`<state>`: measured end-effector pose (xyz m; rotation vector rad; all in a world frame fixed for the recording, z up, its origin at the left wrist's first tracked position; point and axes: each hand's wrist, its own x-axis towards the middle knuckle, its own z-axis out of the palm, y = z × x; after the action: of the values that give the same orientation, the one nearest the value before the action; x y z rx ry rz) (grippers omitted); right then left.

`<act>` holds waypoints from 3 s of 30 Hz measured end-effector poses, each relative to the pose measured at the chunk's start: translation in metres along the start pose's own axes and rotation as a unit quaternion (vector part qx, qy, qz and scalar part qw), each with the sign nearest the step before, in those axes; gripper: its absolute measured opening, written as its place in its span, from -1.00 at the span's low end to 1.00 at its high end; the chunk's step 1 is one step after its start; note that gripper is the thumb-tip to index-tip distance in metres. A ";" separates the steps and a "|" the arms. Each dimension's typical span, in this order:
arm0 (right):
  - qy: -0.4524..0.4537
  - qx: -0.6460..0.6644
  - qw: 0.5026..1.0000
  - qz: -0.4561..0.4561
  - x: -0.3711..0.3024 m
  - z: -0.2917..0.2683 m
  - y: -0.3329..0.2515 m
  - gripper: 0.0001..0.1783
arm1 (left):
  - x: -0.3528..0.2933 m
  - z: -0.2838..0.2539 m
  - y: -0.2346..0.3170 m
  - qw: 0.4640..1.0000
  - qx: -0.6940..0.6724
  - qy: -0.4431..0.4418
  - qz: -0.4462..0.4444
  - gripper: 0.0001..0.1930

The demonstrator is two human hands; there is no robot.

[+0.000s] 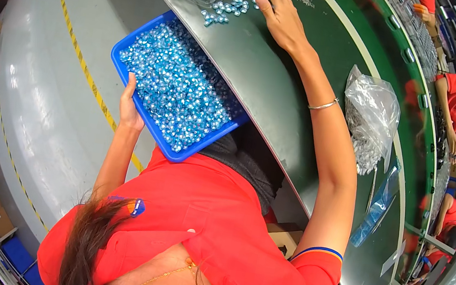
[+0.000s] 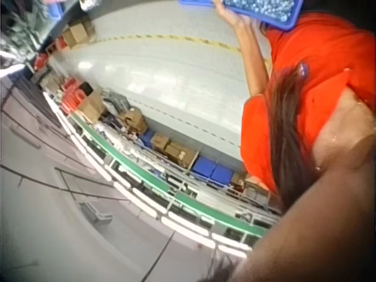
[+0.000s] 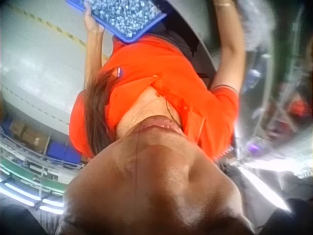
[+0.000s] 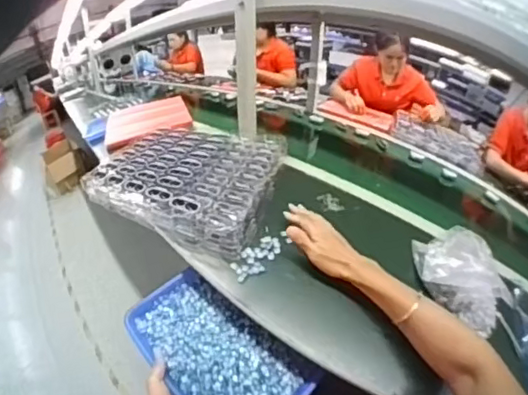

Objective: The person assembles small electronic components by hand, placing small blue parts into a plastic housing on a production line.

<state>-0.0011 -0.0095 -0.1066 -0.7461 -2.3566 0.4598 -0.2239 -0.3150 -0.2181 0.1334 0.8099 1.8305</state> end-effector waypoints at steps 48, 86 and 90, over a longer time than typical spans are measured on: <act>-0.123 -0.052 0.973 -0.187 -0.023 0.069 -0.149 -0.41 | 0.006 0.022 0.037 1.000 -0.004 0.001 0.023 -0.41; -0.317 0.181 0.931 0.006 0.004 0.239 -0.173 -0.74 | 0.044 -0.235 0.067 0.998 -0.052 0.017 0.036 -0.47; -0.253 0.155 0.955 0.028 -0.011 0.228 -0.143 -0.70 | 0.045 -0.238 0.067 0.997 -0.059 0.023 0.049 -0.47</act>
<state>-0.1984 -0.1589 -0.2128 -0.5964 -2.6308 1.1298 -0.4028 -0.3988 -0.3732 0.0551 0.7358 1.9756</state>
